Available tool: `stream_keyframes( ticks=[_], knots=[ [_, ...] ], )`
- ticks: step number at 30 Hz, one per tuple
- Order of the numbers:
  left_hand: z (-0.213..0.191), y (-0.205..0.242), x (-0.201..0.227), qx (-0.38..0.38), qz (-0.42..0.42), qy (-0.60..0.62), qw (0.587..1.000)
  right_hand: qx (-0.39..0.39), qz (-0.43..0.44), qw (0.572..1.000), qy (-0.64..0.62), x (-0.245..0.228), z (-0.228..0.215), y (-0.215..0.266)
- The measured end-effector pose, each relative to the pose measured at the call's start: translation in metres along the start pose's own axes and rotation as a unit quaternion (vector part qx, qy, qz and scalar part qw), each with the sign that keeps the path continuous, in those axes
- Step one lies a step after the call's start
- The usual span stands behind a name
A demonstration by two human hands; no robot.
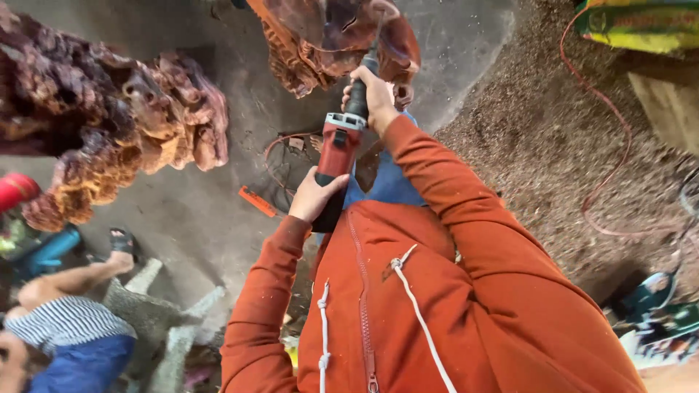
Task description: Polishing a large, intricate wood carving using a handheld angle grinder with a sanding attachment.
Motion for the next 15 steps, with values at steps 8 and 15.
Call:
stream_keyframes(
  ticks=[8, 15],
  knots=[
    [-0.020, -0.019, -0.026, -0.073, -0.087, -0.241, 0.964, 0.103, -0.079, 0.986, -0.102, 0.027, -0.044, 0.020],
    [-0.035, -0.030, -0.029, -0.069, -0.051, -0.267, 0.960, 0.087, -0.101, 0.986, -0.105, 0.037, -0.048, 0.003]
  ],
)
Point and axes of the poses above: each hand's wrist, its own y-axis away from the middle knuckle, its own z-axis out of the palm, x = y × z, the point moved 9 cm from there along -y, towards the middle knuckle, and after that the axes turned 11 degrees about y, right-handed, at the moved point
